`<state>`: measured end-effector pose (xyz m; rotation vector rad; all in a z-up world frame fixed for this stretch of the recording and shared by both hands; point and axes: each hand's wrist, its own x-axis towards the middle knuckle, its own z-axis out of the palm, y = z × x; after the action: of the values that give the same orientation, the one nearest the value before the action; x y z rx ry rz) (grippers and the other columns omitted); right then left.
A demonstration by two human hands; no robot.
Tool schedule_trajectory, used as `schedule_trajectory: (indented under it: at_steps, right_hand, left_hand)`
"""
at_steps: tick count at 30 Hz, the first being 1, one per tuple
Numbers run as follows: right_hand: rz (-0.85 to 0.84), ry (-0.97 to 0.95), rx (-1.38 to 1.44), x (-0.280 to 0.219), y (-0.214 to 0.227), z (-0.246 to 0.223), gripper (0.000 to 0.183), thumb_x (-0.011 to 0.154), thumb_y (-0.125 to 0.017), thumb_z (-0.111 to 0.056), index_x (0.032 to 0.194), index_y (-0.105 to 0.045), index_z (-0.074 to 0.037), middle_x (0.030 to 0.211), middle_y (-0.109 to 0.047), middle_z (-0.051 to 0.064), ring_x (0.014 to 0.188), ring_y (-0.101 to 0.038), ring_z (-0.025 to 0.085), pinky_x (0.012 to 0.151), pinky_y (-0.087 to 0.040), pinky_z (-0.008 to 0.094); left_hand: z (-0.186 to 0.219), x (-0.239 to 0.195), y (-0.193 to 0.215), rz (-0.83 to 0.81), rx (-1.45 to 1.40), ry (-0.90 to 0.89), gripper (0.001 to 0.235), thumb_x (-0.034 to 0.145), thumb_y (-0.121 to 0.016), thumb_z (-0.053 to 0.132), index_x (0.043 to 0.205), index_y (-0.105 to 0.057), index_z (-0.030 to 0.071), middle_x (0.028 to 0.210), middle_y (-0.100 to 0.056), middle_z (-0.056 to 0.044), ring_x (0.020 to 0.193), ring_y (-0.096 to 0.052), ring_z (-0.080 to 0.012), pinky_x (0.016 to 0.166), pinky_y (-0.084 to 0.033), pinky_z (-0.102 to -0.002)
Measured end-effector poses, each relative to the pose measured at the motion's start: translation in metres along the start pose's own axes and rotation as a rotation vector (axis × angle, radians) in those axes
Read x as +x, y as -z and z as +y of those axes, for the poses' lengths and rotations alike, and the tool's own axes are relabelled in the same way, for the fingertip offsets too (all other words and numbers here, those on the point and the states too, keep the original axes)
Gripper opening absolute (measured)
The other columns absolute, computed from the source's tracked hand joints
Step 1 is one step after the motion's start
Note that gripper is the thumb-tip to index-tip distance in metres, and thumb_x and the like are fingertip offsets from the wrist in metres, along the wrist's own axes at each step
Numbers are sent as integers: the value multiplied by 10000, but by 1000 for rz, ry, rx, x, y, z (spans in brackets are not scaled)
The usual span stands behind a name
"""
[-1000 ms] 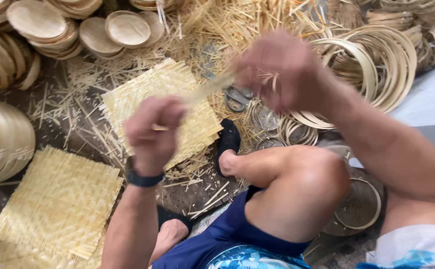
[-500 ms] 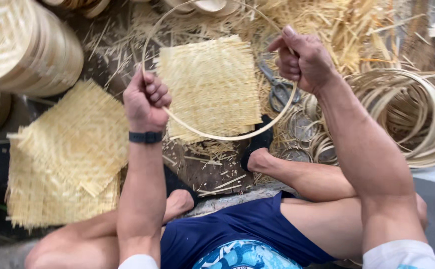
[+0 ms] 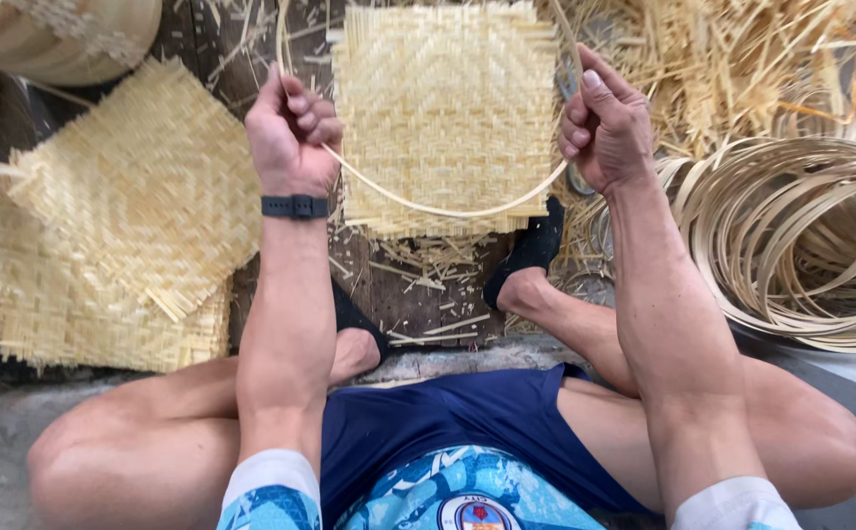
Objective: The person places a woven bamboo mat over a circular wooden mold, presses it down, and uses shears to trim the excess mat around the mold's edge. The person then removes the trimmed circular mat and stacks it with others.
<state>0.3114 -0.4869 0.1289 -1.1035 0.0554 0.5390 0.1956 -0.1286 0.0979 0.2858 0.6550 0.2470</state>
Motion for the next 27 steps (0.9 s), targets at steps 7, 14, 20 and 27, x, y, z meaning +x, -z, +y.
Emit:
schedule_trajectory:
  at_steps: [7, 14, 20, 27]
  right_hand:
    - [159, -28, -254, 22, 21, 32, 413, 1041, -679, -71, 1426, -540, -20, 954, -749, 105, 762, -732, 154, 601, -642, 301]
    - [320, 149, -1184, 53, 56, 93, 262, 898, -787, -39, 1160, -774, -60, 983, -763, 71, 849, -732, 163, 766, -635, 295]
    - [415, 98, -1197, 53, 71, 118, 268, 891, -790, -69, 1155, -788, -114, 952, -799, 50, 820, -750, 141, 807, -608, 288]
    - [466, 44, -1163, 59, 67, 116, 150, 861, -808, -112, 1009, -825, -135, 895, -804, 48, 768, -759, 128, 776, -640, 287]
  left_hand:
    - [-18, 17, 37, 83, 242, -21, 214, 1016, -664, 322, 1068, -734, 126, 671, -572, 10, 546, -510, -80, 422, -408, -221]
    - [-60, 56, 94, 273, 1438, -636, 265, 834, -789, 56, 1096, -813, 86, 950, -778, -27, 751, -732, -75, 665, -619, -200]
    - [-66, 75, 123, 343, 1667, -548, 237, 743, -854, 71, 976, -841, 109, 798, -789, -61, 678, -706, -140, 631, -571, -290]
    - [-59, 78, 121, 312, 1498, -385, 167, 766, -856, 93, 932, -839, 103, 784, -811, -23, 655, -747, -77, 638, -621, -242]
